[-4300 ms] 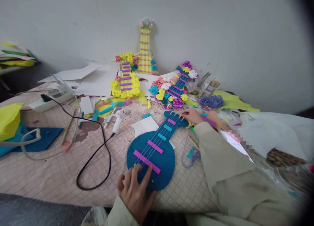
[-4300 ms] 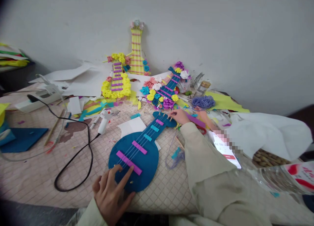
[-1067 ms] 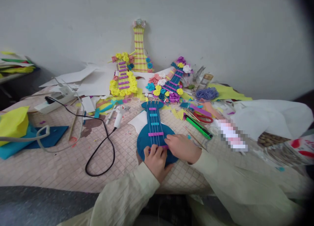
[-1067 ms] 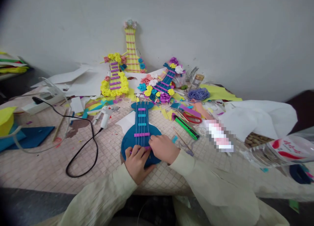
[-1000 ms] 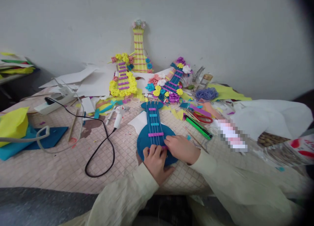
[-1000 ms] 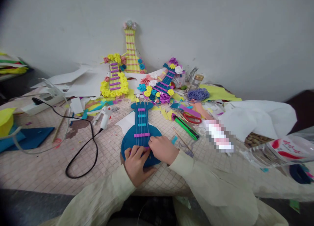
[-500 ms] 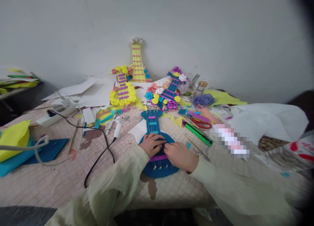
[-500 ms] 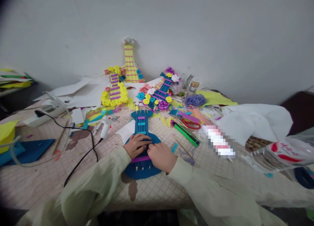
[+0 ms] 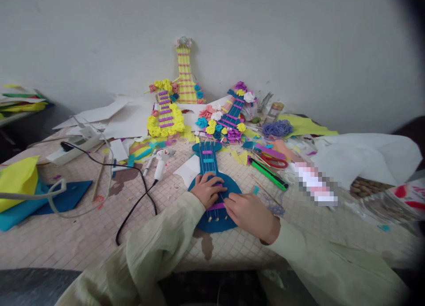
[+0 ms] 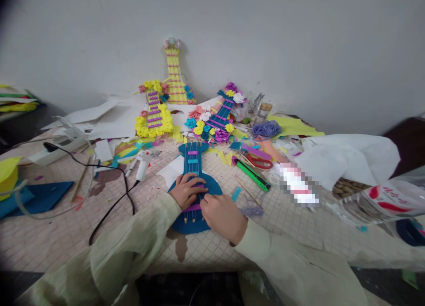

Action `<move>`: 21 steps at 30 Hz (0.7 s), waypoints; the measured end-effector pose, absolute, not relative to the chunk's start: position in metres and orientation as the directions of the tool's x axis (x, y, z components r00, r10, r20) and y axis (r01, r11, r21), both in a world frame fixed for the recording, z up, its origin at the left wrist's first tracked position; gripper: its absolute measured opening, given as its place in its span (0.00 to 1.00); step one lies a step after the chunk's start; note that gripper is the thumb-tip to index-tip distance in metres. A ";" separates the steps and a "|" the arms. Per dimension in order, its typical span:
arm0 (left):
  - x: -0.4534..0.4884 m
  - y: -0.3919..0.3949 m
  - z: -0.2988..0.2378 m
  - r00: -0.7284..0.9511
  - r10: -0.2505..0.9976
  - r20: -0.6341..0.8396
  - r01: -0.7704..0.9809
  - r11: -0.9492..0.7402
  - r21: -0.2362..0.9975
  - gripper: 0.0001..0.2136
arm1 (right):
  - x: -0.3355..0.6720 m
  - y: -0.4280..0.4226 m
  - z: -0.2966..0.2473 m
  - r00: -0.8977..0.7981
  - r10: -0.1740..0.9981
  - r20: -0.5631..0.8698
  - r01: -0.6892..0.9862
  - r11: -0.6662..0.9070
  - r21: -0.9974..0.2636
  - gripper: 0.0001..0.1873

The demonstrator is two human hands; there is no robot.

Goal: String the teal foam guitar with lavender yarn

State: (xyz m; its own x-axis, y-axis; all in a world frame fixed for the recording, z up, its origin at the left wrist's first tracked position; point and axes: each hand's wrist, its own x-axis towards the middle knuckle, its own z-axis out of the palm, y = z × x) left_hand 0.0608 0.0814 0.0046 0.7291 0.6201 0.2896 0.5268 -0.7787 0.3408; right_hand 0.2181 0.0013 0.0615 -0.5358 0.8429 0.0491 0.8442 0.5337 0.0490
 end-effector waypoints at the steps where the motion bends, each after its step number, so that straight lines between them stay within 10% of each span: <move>1: 0.061 0.081 0.005 0.732 0.619 0.283 0.528 -0.779 0.339 0.17 | 0.219 -0.002 0.060 -0.521 0.851 0.073 0.854 0.520 0.036 0.11; 12: 0.062 0.082 0.009 0.728 0.637 0.254 0.534 -0.759 0.372 0.13 | 0.215 -0.032 0.030 -0.349 0.813 0.466 0.896 0.435 -0.088 0.11; 21: 0.062 0.080 0.011 0.731 0.629 0.262 0.536 -0.768 0.350 0.13 | 0.205 -0.052 0.019 -0.129 0.911 0.392 0.908 0.267 -0.321 0.11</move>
State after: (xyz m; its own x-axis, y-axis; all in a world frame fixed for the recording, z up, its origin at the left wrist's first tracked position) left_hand 0.0619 0.0801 0.0110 0.7314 0.6294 0.2624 0.5357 -0.7684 0.3502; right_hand 0.2046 -0.0520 0.0191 -0.1294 0.9108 0.3921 0.9084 0.2675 -0.3215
